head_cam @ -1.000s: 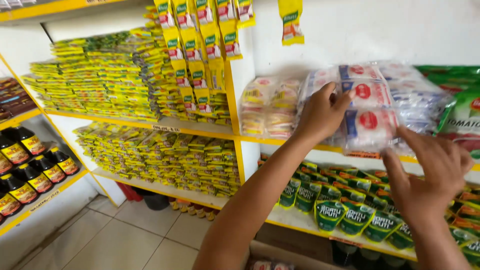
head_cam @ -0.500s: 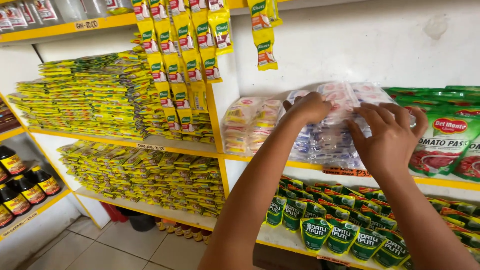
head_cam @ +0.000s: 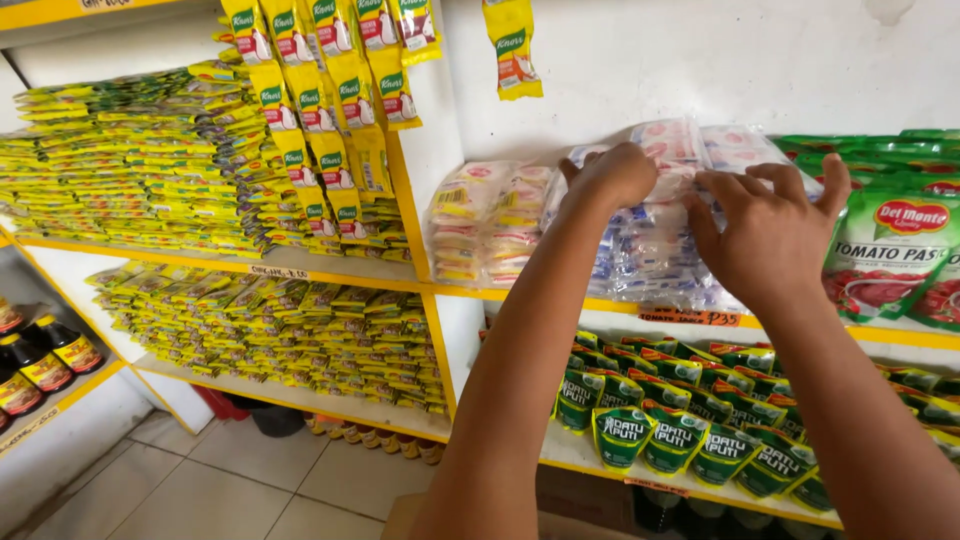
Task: Stocking and organizing small product packets on grocery store shelves from a box.
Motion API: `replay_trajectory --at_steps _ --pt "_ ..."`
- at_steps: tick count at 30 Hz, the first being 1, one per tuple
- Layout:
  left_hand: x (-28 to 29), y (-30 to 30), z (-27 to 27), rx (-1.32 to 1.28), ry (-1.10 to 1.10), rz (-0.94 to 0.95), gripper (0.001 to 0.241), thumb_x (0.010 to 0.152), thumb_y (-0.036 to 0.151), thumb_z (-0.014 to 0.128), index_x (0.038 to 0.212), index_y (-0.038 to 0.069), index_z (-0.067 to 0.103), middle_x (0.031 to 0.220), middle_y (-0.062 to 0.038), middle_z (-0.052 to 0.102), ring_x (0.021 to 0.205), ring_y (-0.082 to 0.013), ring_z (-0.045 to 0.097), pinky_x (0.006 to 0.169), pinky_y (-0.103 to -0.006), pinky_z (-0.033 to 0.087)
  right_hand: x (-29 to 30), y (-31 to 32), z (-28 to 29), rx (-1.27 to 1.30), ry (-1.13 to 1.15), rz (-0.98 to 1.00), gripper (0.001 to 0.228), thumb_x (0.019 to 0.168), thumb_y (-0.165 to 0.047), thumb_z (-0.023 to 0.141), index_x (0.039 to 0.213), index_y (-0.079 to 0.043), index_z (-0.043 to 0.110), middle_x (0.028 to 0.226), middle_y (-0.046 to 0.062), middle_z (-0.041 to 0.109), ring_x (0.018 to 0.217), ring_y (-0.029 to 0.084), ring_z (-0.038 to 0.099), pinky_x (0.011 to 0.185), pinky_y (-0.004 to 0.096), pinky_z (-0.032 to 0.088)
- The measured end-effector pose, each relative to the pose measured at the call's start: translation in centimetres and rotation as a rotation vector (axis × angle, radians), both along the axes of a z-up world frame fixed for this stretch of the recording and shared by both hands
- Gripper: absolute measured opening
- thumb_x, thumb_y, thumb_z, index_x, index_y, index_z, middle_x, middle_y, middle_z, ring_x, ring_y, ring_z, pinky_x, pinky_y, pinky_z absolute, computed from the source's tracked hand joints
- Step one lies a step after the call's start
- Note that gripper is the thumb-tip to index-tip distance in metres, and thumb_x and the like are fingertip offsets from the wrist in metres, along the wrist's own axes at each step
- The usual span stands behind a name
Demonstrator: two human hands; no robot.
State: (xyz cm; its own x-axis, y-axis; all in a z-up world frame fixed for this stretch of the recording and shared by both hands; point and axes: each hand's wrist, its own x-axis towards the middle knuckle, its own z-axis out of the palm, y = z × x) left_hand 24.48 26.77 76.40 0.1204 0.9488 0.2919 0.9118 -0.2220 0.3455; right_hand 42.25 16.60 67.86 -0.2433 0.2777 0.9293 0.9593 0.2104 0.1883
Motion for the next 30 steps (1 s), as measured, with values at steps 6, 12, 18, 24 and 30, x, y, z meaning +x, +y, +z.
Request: replay_trajectory --at_steps 6,12,18,24,30 --pt "-0.9 -7.5 -3.1 0.894 -0.374 -0.095 0.031 0.099 0.028 0.058 0.125 0.016 0.068 0.119 -0.010 0.071 0.112 -0.0336 0.065 0.093 -0.0500 0.053 -3.5 -8.6 1.3 0.095 0.058 0.241 0.035 0.105 -0.022 0.073 0.132 0.000 0.070 0.140 0.020 0.071 0.136 0.038 0.055 0.114 0.053 0.035" --pt "-6.4 -20.9 -16.4 0.769 -0.787 -0.425 0.015 0.117 0.020 0.057 0.126 0.009 0.063 0.112 -0.008 0.071 0.101 -0.0213 0.071 0.092 -0.0304 0.056 -7.9 -14.9 -11.3 -0.139 0.390 0.677 0.016 0.100 -0.001 0.067 0.115 -0.003 0.068 0.116 0.013 0.071 0.110 0.032 0.066 0.099 0.041 0.047" --pt "-12.1 -21.6 -43.1 0.128 -0.777 -0.099 0.035 0.108 0.036 0.054 0.114 0.005 0.070 0.099 -0.016 0.075 0.093 -0.0323 0.073 0.079 -0.0385 0.055 -12.7 -11.1 -34.4 -0.999 0.549 0.702 0.019 0.094 -0.019 0.067 0.109 -0.011 0.075 0.091 0.013 0.076 0.076 0.028 0.072 0.066 0.038 0.056" --pt "-17.5 -22.6 -66.6 -0.567 -0.429 0.168 0.049 0.092 0.032 0.059 0.127 -0.003 0.058 0.119 -0.032 0.066 0.113 -0.0480 0.063 0.096 -0.0524 0.050 -12.4 -9.7 -60.2 -1.809 0.873 0.533 0.029 0.092 -0.025 0.068 0.116 -0.010 0.068 0.086 0.010 0.078 0.061 0.021 0.074 0.058 0.040 0.058" --pt "-18.3 -24.8 -65.7 -1.000 -0.462 0.204 0.065 0.090 0.019 0.059 0.147 -0.004 0.039 0.146 -0.030 0.051 0.133 -0.0439 0.052 0.105 -0.0496 0.045 -16.4 -14.4 -60.3 -2.040 1.019 0.135 0.058 0.081 -0.021 0.077 0.133 -0.010 0.052 0.105 0.015 0.072 0.078 0.028 0.073 0.057 0.051 0.063"
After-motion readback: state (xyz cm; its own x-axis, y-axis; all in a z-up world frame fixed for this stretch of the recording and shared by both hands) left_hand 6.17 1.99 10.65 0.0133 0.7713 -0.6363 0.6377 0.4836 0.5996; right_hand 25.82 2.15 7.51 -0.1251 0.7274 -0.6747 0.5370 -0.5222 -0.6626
